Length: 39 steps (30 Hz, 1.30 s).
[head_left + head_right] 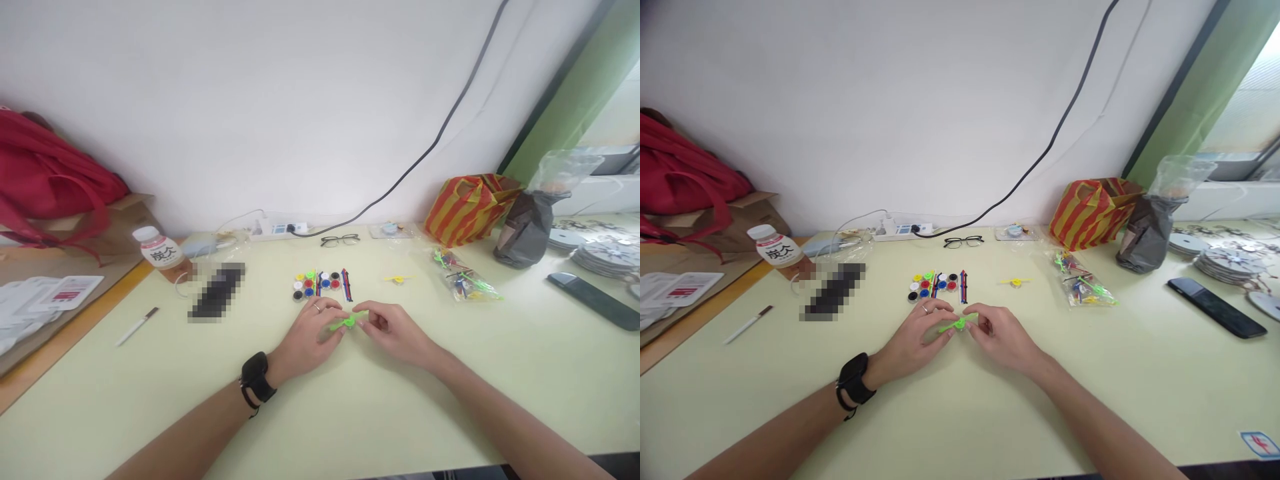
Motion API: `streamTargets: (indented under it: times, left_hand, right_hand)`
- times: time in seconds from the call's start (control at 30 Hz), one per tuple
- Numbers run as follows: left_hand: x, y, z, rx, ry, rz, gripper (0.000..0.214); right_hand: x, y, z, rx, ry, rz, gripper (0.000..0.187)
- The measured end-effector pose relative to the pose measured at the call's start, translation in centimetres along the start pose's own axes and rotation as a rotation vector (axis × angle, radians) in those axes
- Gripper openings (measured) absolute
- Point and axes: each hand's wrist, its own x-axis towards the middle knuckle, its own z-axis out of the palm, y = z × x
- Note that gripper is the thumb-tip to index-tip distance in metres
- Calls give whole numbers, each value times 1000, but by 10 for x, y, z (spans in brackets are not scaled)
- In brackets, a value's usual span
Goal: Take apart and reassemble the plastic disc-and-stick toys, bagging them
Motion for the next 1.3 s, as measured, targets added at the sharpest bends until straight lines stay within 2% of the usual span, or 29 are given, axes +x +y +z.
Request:
streamTargets:
  times: [0.27, 0.37, 0.47, 0.53, 0.63, 0.8, 0.9, 1.13, 1.3]
  left_hand:
    - [0, 0, 0, 21, 10, -31, 26]
    - [-1, 0, 0, 23, 15, -18, 34]
    - [-2, 2, -3, 32, 35, -16, 43]
    - [-2, 4, -4, 42, 54, -26, 49]
    - [-2, 5, -5, 40, 49, -34, 48]
    - [-1, 2, -1, 35, -28, 10, 13]
    - [0, 0, 1, 62, -24, -2, 5]
    - [-1, 0, -3, 9, -48, -25, 12]
    - [1, -3, 0, 4, -39, -59, 7]
  right_hand:
    - [-1, 3, -3, -49, 42, 44, 54]
    - [1, 2, -3, -7, 48, 65, 35]
    - [4, -1, -6, 70, 94, 132, 56]
    - [5, -2, -10, 116, 177, 155, 59]
    - [5, -6, -14, 139, 209, 122, 55]
    - [2, -7, -6, 142, 9, 51, 35]
    - [0, -3, 2, 91, -65, 27, 26]
    - [0, 2, 5, -53, -54, -48, 15]
    - [2, 6, 1, -44, 31, -38, 11]
